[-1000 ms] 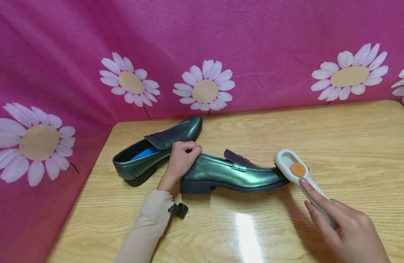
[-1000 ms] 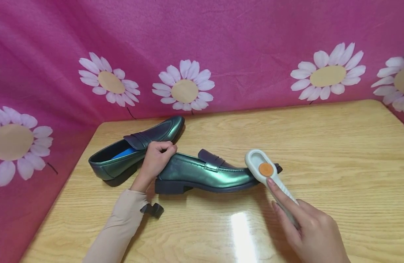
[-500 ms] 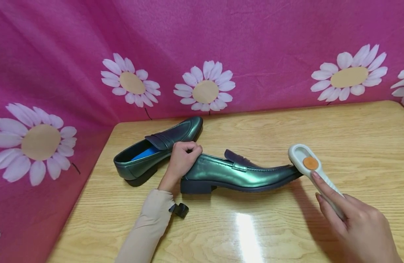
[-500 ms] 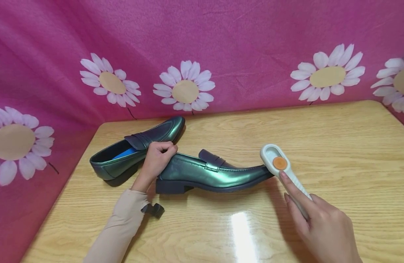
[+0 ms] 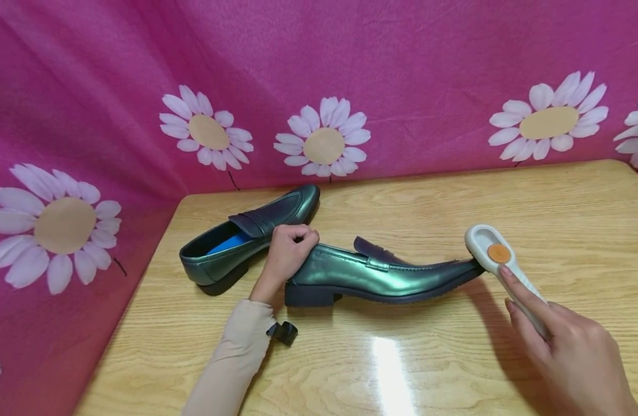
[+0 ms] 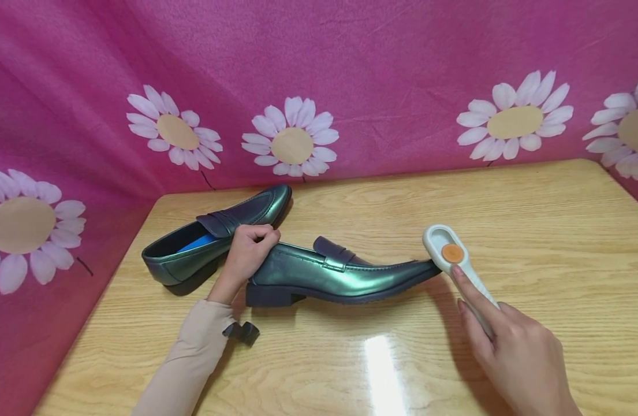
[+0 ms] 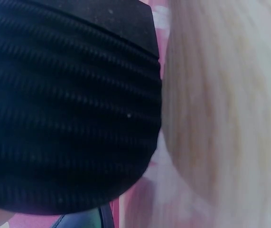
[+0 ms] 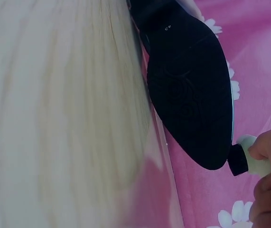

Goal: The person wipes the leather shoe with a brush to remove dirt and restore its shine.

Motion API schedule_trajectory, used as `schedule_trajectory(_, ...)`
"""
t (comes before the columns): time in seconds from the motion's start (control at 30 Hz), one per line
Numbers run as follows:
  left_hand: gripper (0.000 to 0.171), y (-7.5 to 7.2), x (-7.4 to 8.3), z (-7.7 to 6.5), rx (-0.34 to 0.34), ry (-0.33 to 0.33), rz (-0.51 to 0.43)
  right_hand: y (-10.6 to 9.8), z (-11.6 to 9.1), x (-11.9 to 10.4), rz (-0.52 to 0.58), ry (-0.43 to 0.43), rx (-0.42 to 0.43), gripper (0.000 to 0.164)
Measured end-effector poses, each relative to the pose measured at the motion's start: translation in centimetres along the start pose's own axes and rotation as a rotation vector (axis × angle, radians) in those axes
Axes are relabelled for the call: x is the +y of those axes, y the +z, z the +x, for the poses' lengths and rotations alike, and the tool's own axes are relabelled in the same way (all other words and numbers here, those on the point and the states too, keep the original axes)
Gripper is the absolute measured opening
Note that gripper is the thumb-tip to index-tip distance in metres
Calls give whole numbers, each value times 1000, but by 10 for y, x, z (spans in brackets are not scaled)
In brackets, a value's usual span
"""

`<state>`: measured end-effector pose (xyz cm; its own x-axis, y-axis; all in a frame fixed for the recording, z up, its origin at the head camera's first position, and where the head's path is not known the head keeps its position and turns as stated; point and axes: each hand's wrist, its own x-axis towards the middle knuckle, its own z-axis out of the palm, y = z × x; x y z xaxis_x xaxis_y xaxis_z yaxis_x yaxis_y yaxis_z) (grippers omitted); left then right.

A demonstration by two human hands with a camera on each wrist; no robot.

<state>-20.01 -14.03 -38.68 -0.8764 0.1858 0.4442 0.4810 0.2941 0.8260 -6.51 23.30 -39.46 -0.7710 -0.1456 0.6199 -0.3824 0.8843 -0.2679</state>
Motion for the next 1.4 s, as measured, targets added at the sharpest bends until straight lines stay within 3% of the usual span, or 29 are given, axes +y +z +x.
schedule_trajectory(0.07,41,0,0,0,0,-1,-1,0,0,1,-10,14,-15,42)
schedule_trajectory(0.7,42,0,0,0,-2,16,6,-1,1,4,-36,110,-99,66)
schedule_trajectory(0.87,41,1,1,0,1,10,10,0,1,6,-44,152,-135,65)
schedule_trajectory(1.03,40,1,1,0,1,13,12,1,0,7,15,166,-116,58)
schedule_trajectory(1.2,41,1,1,0,2,16,18,-2,0,5,77,249,-152,52)
schedule_trajectory(1.4,40,-2,33,-2,-8,16,26,-4,2,5,119,298,-181,51)
